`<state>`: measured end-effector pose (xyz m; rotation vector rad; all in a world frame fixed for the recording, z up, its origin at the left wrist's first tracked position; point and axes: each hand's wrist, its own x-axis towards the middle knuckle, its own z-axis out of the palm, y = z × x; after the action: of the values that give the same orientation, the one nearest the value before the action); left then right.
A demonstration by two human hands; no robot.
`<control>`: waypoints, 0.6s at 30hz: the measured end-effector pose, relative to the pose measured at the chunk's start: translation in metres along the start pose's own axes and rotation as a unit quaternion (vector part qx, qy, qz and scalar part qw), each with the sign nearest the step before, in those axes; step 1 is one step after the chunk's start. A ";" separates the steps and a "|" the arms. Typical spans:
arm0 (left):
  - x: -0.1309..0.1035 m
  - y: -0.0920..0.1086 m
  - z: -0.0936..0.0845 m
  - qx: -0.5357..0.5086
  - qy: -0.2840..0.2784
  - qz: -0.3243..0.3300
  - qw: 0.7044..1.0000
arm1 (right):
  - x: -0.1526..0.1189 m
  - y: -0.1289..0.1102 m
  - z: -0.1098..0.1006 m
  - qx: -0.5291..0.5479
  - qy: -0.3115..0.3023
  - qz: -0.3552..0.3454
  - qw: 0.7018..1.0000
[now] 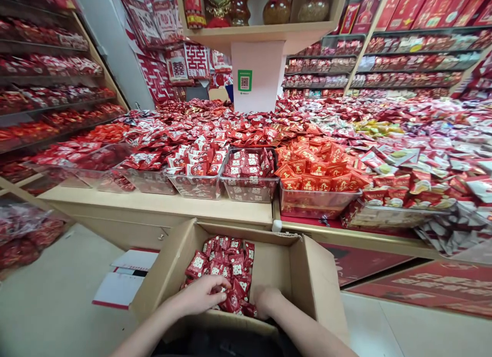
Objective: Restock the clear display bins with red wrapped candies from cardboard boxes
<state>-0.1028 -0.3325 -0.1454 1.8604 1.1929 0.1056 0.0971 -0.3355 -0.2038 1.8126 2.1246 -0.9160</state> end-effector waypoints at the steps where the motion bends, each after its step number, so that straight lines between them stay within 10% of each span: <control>1: 0.000 -0.002 0.000 -0.002 0.010 -0.005 1.000 | 0.001 -0.002 -0.002 0.000 0.009 0.007 1.000; 9: 0.001 -0.006 0.002 0.011 0.024 -0.023 0.999 | -0.002 -0.011 0.004 0.091 -0.072 -0.066 0.991; 18: 0.007 0.006 -0.011 -0.112 0.097 -0.005 0.989 | -0.009 0.007 -0.042 0.185 0.060 -0.063 0.979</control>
<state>-0.1001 -0.3213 -0.1371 1.6745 1.2670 0.4072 0.1160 -0.3185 -0.1681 1.9607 2.2851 -1.3424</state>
